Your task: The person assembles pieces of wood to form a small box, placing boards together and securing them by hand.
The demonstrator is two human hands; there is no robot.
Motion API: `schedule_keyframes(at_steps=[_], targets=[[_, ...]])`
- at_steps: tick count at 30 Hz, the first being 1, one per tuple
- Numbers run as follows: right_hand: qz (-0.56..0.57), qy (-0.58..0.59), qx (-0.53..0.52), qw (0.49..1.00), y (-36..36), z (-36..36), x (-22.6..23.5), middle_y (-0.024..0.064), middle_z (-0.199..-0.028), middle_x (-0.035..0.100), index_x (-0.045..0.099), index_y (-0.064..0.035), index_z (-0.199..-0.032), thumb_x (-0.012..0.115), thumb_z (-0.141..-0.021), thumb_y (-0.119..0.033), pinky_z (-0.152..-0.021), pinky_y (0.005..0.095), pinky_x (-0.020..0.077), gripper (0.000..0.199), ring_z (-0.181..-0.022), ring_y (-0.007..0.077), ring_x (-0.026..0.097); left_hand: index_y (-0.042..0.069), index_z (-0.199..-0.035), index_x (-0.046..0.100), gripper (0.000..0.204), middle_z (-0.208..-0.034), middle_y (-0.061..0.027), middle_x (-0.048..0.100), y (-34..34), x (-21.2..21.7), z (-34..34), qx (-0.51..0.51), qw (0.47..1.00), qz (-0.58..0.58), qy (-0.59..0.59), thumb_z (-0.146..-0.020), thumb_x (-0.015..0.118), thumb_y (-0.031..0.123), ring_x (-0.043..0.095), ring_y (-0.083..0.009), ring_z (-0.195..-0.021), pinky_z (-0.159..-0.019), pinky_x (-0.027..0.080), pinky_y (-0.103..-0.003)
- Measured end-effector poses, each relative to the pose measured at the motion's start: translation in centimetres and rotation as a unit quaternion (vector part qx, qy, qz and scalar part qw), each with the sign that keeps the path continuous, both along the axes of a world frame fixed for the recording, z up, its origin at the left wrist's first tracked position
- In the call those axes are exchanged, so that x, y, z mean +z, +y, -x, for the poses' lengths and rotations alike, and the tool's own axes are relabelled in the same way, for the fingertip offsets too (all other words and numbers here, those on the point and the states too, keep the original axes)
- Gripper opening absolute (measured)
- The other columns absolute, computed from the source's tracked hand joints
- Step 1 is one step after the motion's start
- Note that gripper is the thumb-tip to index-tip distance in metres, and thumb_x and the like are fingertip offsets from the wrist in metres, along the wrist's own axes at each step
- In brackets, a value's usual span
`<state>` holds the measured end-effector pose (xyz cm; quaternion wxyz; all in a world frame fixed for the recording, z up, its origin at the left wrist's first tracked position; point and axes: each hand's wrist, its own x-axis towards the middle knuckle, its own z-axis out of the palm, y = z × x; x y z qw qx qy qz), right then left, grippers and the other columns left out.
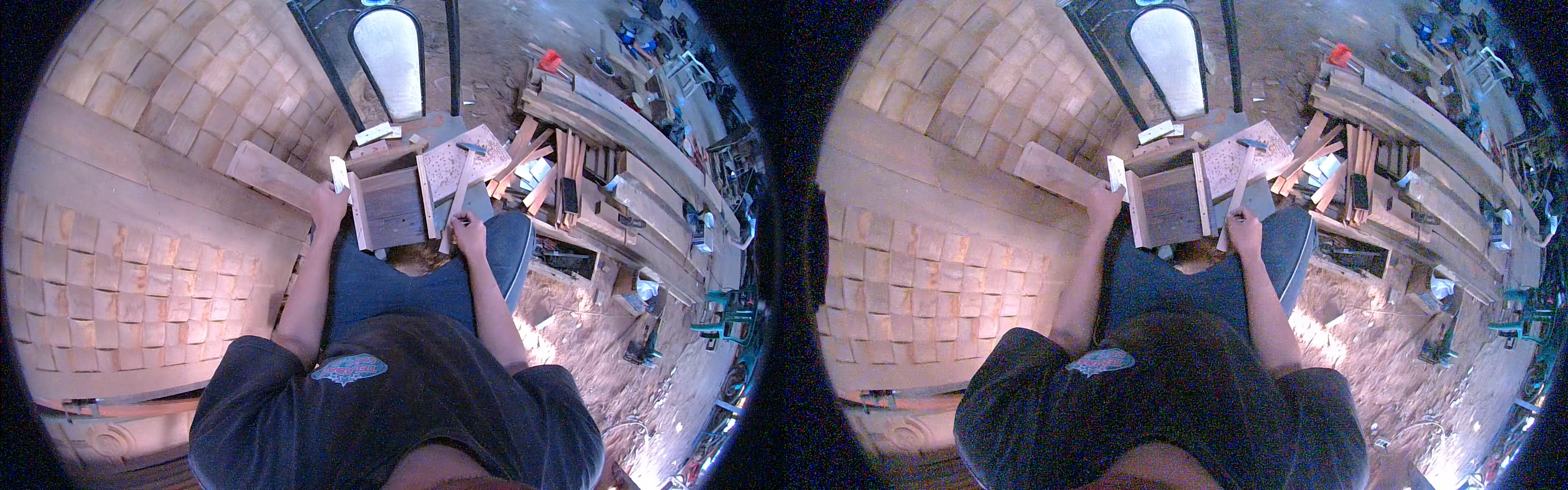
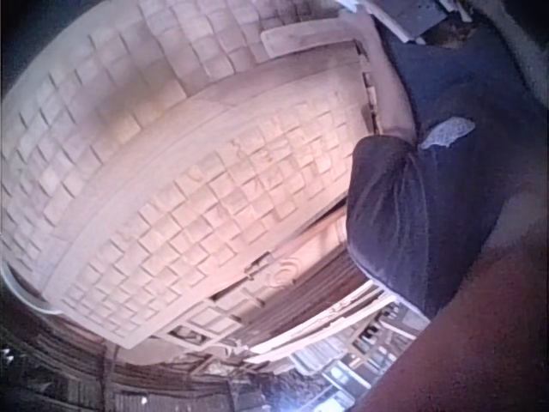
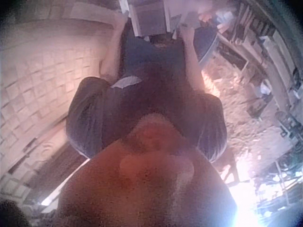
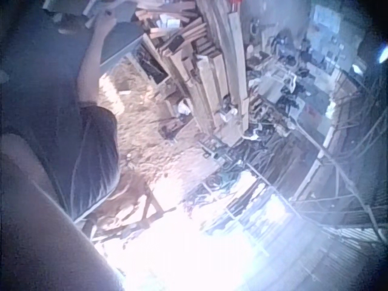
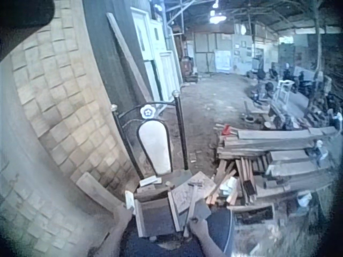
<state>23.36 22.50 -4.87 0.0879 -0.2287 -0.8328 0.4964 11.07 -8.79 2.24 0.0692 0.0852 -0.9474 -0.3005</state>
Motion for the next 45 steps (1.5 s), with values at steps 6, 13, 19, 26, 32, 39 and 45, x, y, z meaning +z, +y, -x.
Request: schedule_keyframes(at_steps=[6,13,19,26,32,39,45], targets=[[0.012,0.001,0.002,1.000,0.1,0.3,0.1,0.0134,-0.078,0.071,0.071,-0.0027,-0.092,0.068,-0.080,-0.018,-0.072,0.0332,0.0536,0.020,-0.073,0.0214,0.070,-0.002,-0.078,0.067,0.028,-0.074,-0.0220,0.067,0.5,0.7,-1.2,-0.004,1.000,0.006,0.008,-0.073,0.072,0.024,0.067,-0.0376,-0.072,-0.065,0.051,-0.046],[-0.012,0.052,-0.014,0.998,-0.7,1.1,1.4,0.0166,-0.082,0.070,0.069,-0.0024,-0.092,0.067,-0.081,-0.015,-0.073,0.0369,0.0538,0.017,-0.078,0.0290,0.070,-0.001,-0.083,0.067,0.028,-0.080,-0.0235,0.067,1.2,1.4,-2.0,0.008,1.000,-0.003,0.008,-0.074,0.070,0.025,0.066,-0.0394,-0.076,-0.069,0.051,-0.048],[-0.058,0.175,0.058,0.981,-0.5,5.5,1.7,0.0193,-0.087,0.063,0.064,0.0002,-0.093,0.065,-0.079,-0.007,-0.071,0.0387,0.0522,0.015,-0.077,0.0321,0.064,-0.001,-0.088,0.067,0.032,-0.087,-0.0254,0.068,1.3,2.1,-2.7,0.002,1.000,0.020,-0.010,-0.075,0.068,0.029,0.066,-0.0420,-0.084,-0.075,0.052,-0.050],[-0.080,0.175,0.024,0.981,0.0,6.8,-2.5,0.0176,-0.087,0.061,0.061,0.0014,-0.095,0.065,-0.075,-0.002,-0.071,0.0400,0.0515,0.021,-0.076,0.0315,0.062,0.001,-0.090,0.067,0.033,-0.088,-0.0262,0.067,1.5,1.1,-2.6,-0.017,0.999,0.015,-0.031,-0.077,0.066,0.031,0.066,-0.0437,-0.085,-0.077,0.052,-0.052],[-0.128,0.150,-0.003,0.980,0.7,6.6,-3.7,0.0229,-0.094,0.058,0.058,0.0032,-0.096,0.064,-0.073,-0.004,-0.088,0.0477,0.0461,0.025,-0.095,0.0414,0.056,0.002,-0.091,0.065,0.033,-0.087,-0.0266,0.067,2.0,1.6,-2.8,-0.012,0.998,0.038,-0.047,-0.077,0.065,0.031,0.065,-0.0450,-0.085,-0.077,0.051,-0.053],[-0.099,0.048,-0.021,0.994,1.3,6.7,-5.6,0.0253,-0.104,0.056,0.051,0.0021,-0.112,0.069,-0.072,-0.010,-0.090,0.0464,0.0452,0.046,-0.101,0.0413,0.055,0.001,-0.096,0.064,0.035,-0.090,-0.0275,0.067,1.8,1.5,-2.8,-0.026,0.997,0.050,-0.055,-0.078,0.065,0.030,0.064,-0.0449,-0.088,-0.079,0.051,-0.053],[-0.072,0.009,-0.067,0.995,1.2,7.1,-6.6,0.0223,-0.098,0.063,0.048,0.0005,-0.116,0.072,-0.073,-0.018,-0.085,0.0442,0.0493,0.052,-0.091,0.0371,0.062,0.000,-0.096,0.064,0.035,-0.090,-0.0273,0.067,1.6,0.9,-2.4,-0.024,0.994,0.076,-0.076,-0.079,0.065,0.030,0.065,-0.0442,-0.088,-0.079,0.051,-0.052]])
